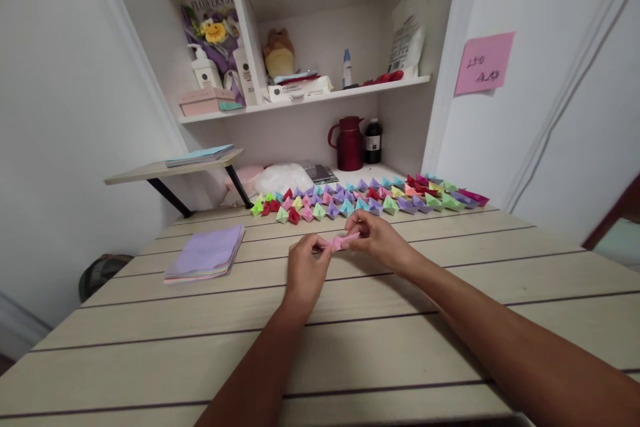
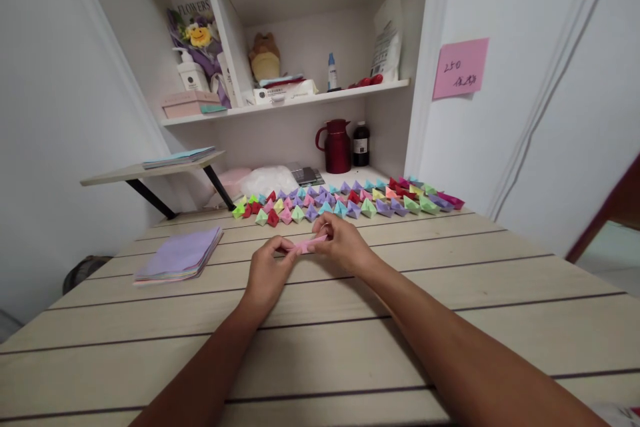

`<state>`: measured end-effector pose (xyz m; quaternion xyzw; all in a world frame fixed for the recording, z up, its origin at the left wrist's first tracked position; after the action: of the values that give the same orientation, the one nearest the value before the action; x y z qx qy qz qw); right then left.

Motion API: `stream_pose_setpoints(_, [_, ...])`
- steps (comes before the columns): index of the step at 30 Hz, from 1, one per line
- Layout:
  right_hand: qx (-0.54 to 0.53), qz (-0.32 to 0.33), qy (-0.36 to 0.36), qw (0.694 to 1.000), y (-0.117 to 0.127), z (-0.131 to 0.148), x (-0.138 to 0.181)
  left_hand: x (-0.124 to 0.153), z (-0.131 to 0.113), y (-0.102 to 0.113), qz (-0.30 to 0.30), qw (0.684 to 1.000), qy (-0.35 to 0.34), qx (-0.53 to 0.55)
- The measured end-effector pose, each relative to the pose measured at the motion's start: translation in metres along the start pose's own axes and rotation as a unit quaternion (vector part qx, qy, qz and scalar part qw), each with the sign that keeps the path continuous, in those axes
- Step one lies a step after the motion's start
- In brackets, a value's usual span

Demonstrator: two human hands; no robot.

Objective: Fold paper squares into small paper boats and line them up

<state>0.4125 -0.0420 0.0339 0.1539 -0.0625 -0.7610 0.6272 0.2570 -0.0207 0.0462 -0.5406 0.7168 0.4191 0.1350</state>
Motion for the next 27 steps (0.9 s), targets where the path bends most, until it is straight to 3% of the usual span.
stream_pose_setpoints(3, [-0.013,0.010,0.019,1.000,-0.001,0.007,0.003,0.000,-0.004,0.002,-0.004,1.000,-0.013,-0.020])
stream_pose_setpoints(9, [0.072,-0.010,0.121,0.990,-0.003,0.035,0.016,0.001,-0.004,0.006,-0.040,0.999,-0.017,0.001])
stream_pose_setpoints(13, [0.113,-0.015,0.162,0.980,-0.006,0.043,0.022,0.001,-0.004,-0.001,-0.002,1.000,-0.027,0.002])
stream_pose_setpoints(20, [0.118,-0.003,0.157,0.980,-0.009,0.039,0.019,-0.001,-0.002,0.001,0.004,1.000,-0.020,0.000])
stream_pose_setpoints(27, [0.039,0.019,0.095,0.995,-0.013,0.022,0.009,-0.003,-0.014,0.007,-0.007,0.998,-0.052,-0.029])
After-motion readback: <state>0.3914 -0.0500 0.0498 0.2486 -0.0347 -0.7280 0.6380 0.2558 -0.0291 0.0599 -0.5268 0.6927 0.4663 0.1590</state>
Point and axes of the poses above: each hand's wrist, its own x-axis away from the middle knuckle, its own y-axis out of the back of the hand, z = x × y, the point moved 9 cm from there along -x, towards the middle knuckle, and after that the axes turned 10 degrees about -y, right-handed, at the moved point
